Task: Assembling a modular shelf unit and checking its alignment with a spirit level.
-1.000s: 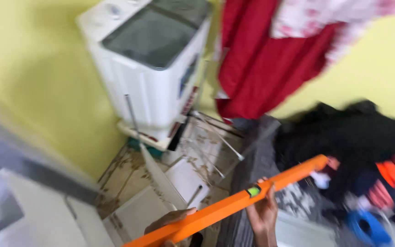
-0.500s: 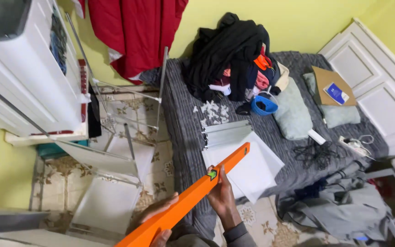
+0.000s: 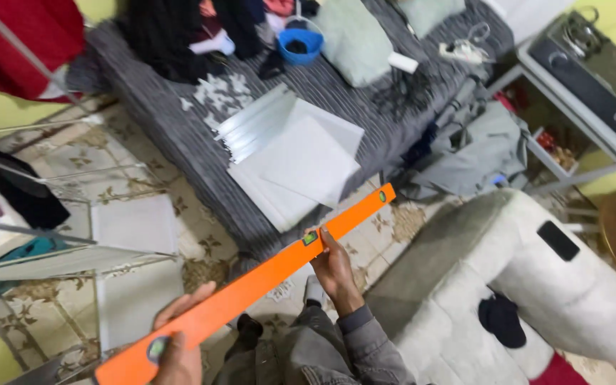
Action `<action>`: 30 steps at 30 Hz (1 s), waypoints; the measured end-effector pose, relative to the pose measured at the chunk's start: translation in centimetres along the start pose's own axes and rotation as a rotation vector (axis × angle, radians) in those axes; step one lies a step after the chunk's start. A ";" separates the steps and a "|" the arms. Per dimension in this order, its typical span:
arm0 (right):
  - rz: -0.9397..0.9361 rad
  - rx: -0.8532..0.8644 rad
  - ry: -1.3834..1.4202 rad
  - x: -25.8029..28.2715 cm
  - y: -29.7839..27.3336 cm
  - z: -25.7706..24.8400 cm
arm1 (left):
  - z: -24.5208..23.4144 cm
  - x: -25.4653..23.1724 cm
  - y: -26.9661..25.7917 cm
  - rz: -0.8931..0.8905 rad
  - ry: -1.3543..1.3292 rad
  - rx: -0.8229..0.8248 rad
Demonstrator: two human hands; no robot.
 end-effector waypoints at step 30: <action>-0.192 -0.482 0.485 7.8 -4.4 -34.1 | 16.1 20.0 6.9 -0.672 0.222 -0.124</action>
Point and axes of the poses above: each hand's wrist, its own y-axis towards the middle knuckle, its own z-axis out of the palm, x = y × z, the point moved 4 cm from there along y, towards the middle knuckle, and after that the axes turned 6 degrees about -y, right-handed, at the moved point
